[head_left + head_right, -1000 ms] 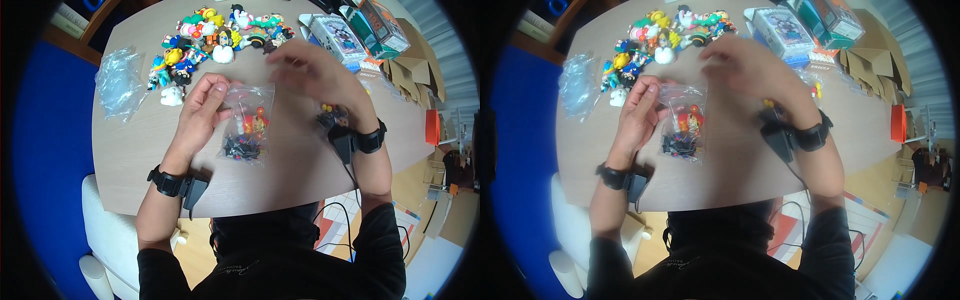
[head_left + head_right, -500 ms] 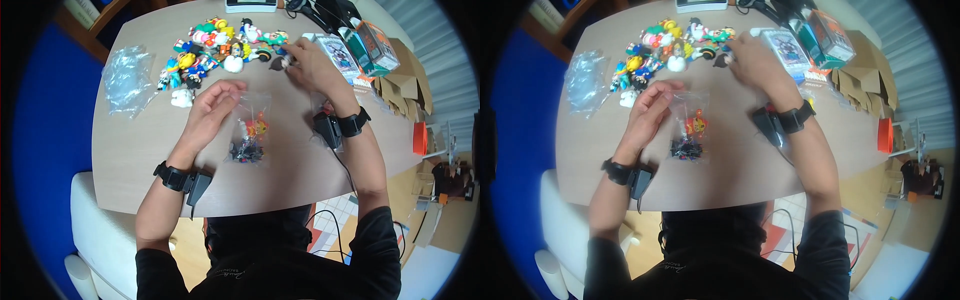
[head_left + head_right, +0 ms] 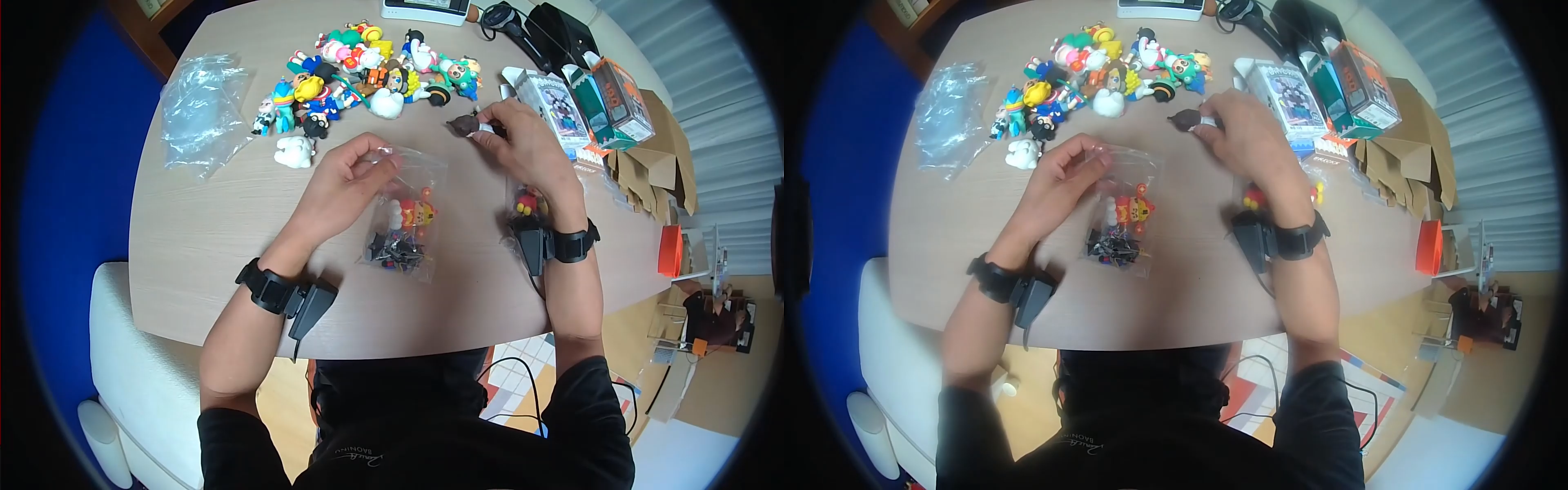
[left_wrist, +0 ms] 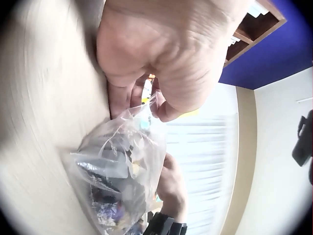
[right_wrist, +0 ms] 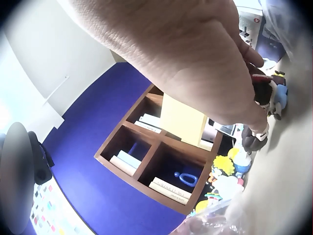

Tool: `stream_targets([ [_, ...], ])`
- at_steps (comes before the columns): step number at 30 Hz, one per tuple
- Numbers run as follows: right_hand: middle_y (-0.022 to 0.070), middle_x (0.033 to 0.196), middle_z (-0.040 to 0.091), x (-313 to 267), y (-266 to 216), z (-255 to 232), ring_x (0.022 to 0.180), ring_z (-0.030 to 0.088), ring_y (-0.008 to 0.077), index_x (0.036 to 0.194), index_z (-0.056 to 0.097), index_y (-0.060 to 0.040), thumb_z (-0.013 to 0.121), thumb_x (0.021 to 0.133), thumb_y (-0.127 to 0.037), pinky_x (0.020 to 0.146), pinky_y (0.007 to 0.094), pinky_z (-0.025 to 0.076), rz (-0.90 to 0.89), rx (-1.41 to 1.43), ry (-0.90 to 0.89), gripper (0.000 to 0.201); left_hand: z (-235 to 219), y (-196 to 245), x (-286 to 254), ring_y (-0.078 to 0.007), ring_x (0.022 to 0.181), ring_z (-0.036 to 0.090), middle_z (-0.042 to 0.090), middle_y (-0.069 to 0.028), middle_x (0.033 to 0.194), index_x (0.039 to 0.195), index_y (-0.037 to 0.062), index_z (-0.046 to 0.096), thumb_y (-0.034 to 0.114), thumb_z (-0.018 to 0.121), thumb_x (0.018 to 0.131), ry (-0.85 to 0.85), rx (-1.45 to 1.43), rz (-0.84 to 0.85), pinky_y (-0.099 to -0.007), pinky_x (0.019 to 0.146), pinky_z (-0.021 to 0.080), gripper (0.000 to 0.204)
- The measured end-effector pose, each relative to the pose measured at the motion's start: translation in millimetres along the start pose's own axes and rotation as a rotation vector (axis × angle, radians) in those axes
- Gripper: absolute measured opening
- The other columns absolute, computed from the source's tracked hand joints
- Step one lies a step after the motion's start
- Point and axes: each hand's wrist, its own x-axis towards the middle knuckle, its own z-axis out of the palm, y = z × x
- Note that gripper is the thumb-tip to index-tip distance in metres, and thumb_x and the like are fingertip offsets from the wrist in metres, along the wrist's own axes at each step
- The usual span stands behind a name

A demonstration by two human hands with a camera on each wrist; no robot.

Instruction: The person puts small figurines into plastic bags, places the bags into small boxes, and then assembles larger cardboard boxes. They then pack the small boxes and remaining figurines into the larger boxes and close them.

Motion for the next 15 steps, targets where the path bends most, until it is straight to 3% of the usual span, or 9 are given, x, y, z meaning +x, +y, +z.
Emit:
stream_targets([
  [2, 0.0163, 0.102, 0.065, 1, 0, 0, 0.099, 0.059, 0.0359, 0.103, 0.067, -0.0042, 0.066, 0.087, -0.023, 0.088, 0.0427, 0.046, -0.031, -0.026, 0.013, 0.025, 0, -1, 1, -0.0070, 0.088, 0.063, 0.065, -0.0020, 0.096, 0.103, 0.0006, 0.058, 0.010, 0.057, 0.097, -0.003, -0.013, -0.023, -0.0239, 0.078, 0.053, 0.011],
  [5, 0.0171, 0.104, 0.065, 9, 9, 1, 0.100, 0.060, 0.0376, 0.105, 0.066, -0.0036, 0.063, 0.089, -0.023, 0.087, 0.0429, 0.047, 0.056, 0.178, 0.014, 0.026, 1, 2, 1, -0.0074, 0.087, 0.063, 0.065, -0.0021, 0.094, 0.103, 0.0009, 0.058, 0.010, 0.057, 0.097, 0.002, 0.001, -0.038, -0.0240, 0.078, 0.053, 0.011],
  [8, 0.0183, 0.104, 0.066, 10, 21, 10, 0.101, 0.060, 0.0388, 0.108, 0.065, -0.0034, 0.060, 0.089, -0.017, 0.089, 0.0436, 0.046, -0.013, 0.278, 0.058, 0.023, 1, 2, 0, -0.0073, 0.088, 0.063, 0.066, -0.0019, 0.094, 0.103, 0.0011, 0.059, 0.010, 0.057, 0.097, -0.005, 0.016, -0.032, -0.0242, 0.079, 0.053, 0.011],
  [11, 0.0165, 0.098, 0.064, 7, 22, 16, 0.092, 0.062, 0.0331, 0.118, 0.061, -0.0056, 0.056, 0.095, -0.019, 0.083, 0.0385, 0.048, 0.012, 0.046, -0.027, 0.027, 0, 3, 0, -0.0074, 0.089, 0.063, 0.065, -0.0016, 0.097, 0.104, 0.0012, 0.059, 0.010, 0.057, 0.098, -0.021, 0.018, -0.025, -0.0244, 0.080, 0.052, 0.011],
  [15, 0.0196, 0.111, 0.062, 5, 11, 8, 0.106, 0.058, 0.0384, 0.122, 0.060, -0.0074, 0.056, 0.085, -0.007, 0.093, 0.0423, 0.046, 0.073, 0.012, -0.049, 0.037, 0, 3, -1, -0.0070, 0.092, 0.062, 0.065, -0.0006, 0.099, 0.105, 0.0018, 0.059, 0.010, 0.057, 0.098, -0.041, -0.006, 0.011, -0.0245, 0.082, 0.052, 0.011],
])
